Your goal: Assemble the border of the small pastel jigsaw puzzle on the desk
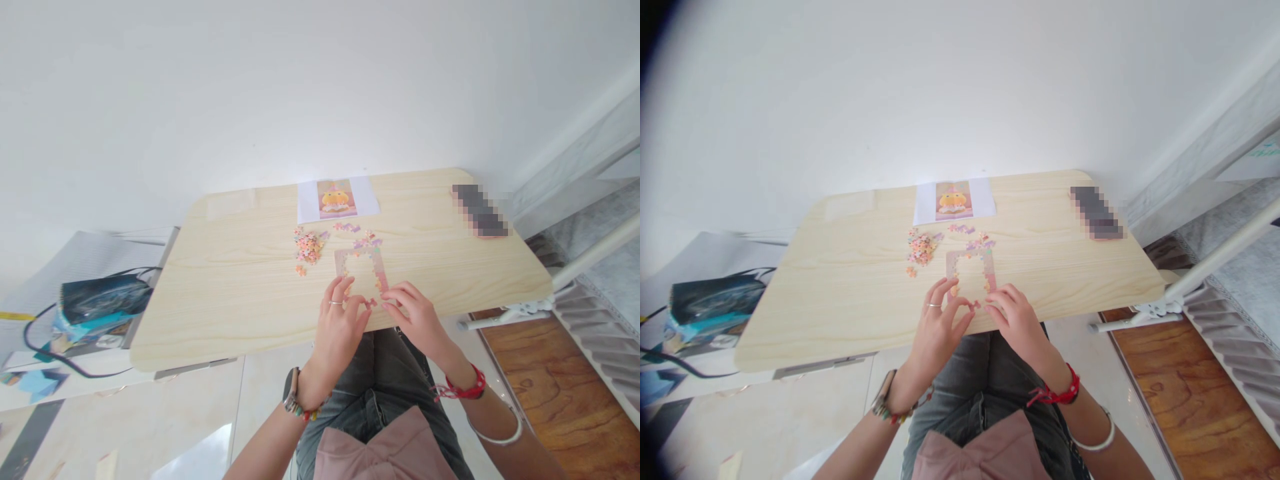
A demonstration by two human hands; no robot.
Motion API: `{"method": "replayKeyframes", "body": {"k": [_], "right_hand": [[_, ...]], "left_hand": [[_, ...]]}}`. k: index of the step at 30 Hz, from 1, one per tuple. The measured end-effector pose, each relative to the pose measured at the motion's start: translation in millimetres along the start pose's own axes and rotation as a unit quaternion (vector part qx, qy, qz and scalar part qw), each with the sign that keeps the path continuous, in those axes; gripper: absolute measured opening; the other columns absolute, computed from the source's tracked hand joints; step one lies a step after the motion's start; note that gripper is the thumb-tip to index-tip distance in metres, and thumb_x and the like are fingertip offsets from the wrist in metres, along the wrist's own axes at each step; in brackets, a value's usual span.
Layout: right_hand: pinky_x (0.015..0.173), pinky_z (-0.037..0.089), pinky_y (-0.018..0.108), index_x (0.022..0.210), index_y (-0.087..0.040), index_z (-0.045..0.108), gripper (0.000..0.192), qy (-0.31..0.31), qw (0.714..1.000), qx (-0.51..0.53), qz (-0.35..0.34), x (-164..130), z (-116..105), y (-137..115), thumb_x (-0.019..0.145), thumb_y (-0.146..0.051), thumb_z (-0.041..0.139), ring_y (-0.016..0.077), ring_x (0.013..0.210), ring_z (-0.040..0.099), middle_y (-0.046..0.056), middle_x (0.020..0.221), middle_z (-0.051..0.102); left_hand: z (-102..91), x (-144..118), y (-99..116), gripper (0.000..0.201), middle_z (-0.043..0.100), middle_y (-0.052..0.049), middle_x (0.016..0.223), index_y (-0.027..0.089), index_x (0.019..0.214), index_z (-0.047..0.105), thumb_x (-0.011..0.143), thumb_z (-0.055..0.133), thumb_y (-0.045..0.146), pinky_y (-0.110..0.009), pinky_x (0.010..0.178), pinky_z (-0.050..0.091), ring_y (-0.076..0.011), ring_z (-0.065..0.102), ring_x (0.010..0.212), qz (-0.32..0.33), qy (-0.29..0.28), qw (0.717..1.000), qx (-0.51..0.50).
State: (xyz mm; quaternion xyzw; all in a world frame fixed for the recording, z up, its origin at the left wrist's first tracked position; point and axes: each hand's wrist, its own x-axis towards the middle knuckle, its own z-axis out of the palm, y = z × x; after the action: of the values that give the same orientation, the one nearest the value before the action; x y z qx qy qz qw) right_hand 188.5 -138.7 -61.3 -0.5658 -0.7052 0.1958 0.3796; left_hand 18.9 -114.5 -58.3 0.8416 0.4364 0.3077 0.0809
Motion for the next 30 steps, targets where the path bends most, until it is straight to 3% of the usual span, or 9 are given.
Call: {"method": "replayKeyframes", "body": {"k": [3,11,14,17,22,26,30], "right_hand": [[0.061,0.045,0.028,0.087,-0.02,0.061,0.011,0.014,0.994,0.083,0.066,-6.0,2.3,0.8,0.084,-0.024,0.051,0.0153,0.071,0.056,0.005,0.082,0.058],[0.07,0.048,0.029,0.08,-0.019,0.059,0.016,0.06,0.96,0.238,0.135,1.4,9.6,1.7,0.083,-0.034,0.053,0.0172,0.08,0.057,0.004,0.081,0.058],[0.069,0.047,0.028,0.08,-0.019,0.058,0.018,0.026,0.967,0.217,0.13,7.1,2.1,2.3,0.084,-0.035,0.051,0.0161,0.078,0.057,0.003,0.079,0.057],[0.065,0.044,0.026,0.079,-0.019,0.058,0.016,-0.059,0.982,0.159,0.088,16.8,-12.0,1.2,0.085,-0.031,0.049,0.0139,0.073,0.054,0.002,0.077,0.056],[0.067,0.043,0.026,0.075,-0.018,0.056,0.015,-0.142,0.987,0.075,0.006,37.1,-28.9,-5.9,0.086,-0.022,0.046,0.0129,0.073,0.053,0.002,0.076,0.055],[0.068,0.045,0.026,0.078,-0.019,0.056,0.013,-0.114,0.992,0.043,-0.019,40.8,-25.1,-9.4,0.086,-0.02,0.046,0.0134,0.075,0.055,0.002,0.079,0.055],[0.068,0.047,0.028,0.095,-0.02,0.056,0.014,0.0,1.0,-0.011,-0.027,29.6,-10.3,-8.8,0.083,-0.025,0.053,0.0147,0.073,0.055,0.005,0.086,0.055]], "left_hand": [[5.6,1.9,7.3,0.006,0.042,-0.012,0.121,0.018,0.086,0.054,0.08,0.056,0.019,-0.047,0.094,0.043,-0.0287,0.033,0.123,-0.012,0.026,1.0,-0.001],[14.3,4.3,17.2,0.008,0.043,-0.013,0.122,0.018,0.084,0.053,0.079,0.057,0.022,-0.048,0.093,0.043,-0.0284,0.034,0.124,-0.015,0.065,0.998,-0.022],[7.7,7.0,11.3,0.013,0.043,-0.012,0.123,0.019,0.092,0.053,0.08,0.056,0.024,-0.047,0.091,0.045,-0.0272,0.037,0.122,-0.014,0.037,0.998,-0.053],[-2.6,13.6,2.5,0.016,0.043,-0.011,0.124,0.022,0.099,0.056,0.083,0.051,0.021,-0.043,0.09,0.046,-0.024,0.04,0.12,-0.01,0.011,0.995,-0.095],[-9.1,24.4,-1.8,0.009,0.046,-0.008,0.121,0.021,0.082,0.064,0.081,0.055,0.021,-0.042,0.09,0.045,-0.0229,0.044,0.116,-0.045,-0.035,0.985,-0.164],[-3.1,26.9,1.0,0.008,0.048,-0.009,0.118,0.019,0.074,0.065,0.078,0.058,0.022,-0.04,0.086,0.047,-0.024,0.047,0.113,-0.124,-0.014,0.973,-0.196],[-0.3,28.0,4.7,0.011,0.049,-0.011,0.116,0.018,0.075,0.064,0.079,0.056,0.023,-0.031,0.07,0.051,-0.0252,0.044,0.117,-0.194,0.018,0.951,-0.239]]}}
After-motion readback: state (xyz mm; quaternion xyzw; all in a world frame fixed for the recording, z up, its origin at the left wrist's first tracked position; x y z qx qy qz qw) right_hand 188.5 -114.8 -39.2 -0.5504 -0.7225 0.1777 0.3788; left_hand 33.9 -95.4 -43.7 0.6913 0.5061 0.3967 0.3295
